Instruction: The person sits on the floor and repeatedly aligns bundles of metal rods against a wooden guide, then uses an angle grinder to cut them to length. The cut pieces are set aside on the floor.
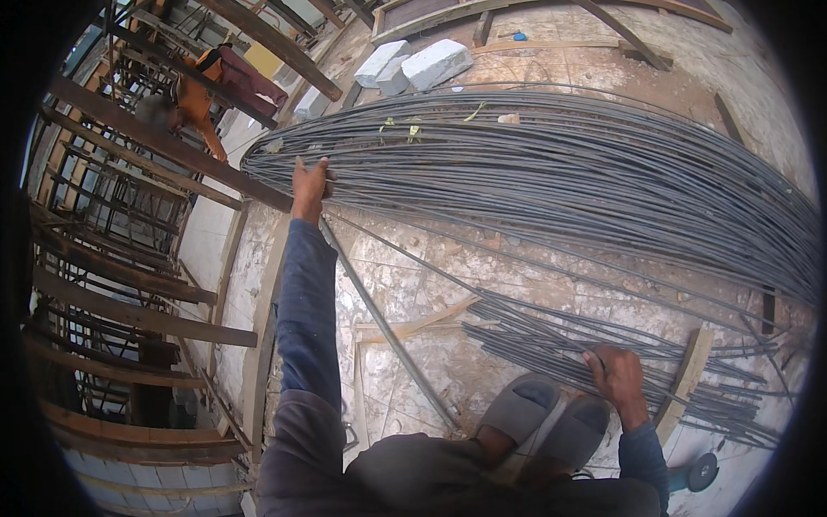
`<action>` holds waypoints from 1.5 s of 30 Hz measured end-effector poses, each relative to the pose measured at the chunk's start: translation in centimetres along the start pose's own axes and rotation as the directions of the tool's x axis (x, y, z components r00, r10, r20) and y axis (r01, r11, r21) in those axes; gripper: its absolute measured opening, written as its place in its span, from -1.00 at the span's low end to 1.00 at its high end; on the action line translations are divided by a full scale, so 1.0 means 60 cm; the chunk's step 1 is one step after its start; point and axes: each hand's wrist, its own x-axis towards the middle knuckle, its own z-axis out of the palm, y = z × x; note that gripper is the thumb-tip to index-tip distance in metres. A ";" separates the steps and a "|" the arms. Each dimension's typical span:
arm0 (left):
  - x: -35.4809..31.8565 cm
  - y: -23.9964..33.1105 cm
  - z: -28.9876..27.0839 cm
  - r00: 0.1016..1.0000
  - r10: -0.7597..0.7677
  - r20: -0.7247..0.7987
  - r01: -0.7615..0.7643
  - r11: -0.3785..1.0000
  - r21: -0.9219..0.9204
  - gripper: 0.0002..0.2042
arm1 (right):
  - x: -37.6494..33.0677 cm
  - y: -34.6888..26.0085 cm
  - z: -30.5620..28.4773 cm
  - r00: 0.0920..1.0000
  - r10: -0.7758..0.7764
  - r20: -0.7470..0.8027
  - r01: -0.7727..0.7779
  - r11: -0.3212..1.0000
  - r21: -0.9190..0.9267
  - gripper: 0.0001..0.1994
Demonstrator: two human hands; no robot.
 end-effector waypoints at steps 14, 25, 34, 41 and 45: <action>0.164 -0.020 -0.144 0.970 -0.240 -0.039 0.241 0.925 0.293 -0.33 | -0.063 0.058 0.026 1.000 0.025 0.018 -0.026 0.999 0.033 -0.78; 0.140 -0.048 -0.144 0.973 0.171 -0.152 0.012 0.628 0.778 -0.30 | -0.086 0.102 -0.025 0.999 0.032 -0.006 -0.032 0.999 0.005 -0.73; 0.030 -0.120 -0.051 0.890 -0.053 0.452 -0.438 0.176 0.882 -0.45 | -0.106 0.102 -0.071 0.990 0.099 -0.105 -0.112 0.986 -0.124 -0.71; -0.043 -0.228 -0.019 0.827 0.108 0.552 -0.562 0.183 0.807 -0.51 | -0.082 0.109 -0.106 0.973 0.035 -0.228 -0.082 0.977 -0.199 -0.67; -0.036 -0.211 -0.013 0.814 0.036 0.580 -0.579 0.133 0.804 -0.47 | -0.082 0.108 -0.115 0.974 0.016 -0.226 -0.061 0.980 -0.191 -0.65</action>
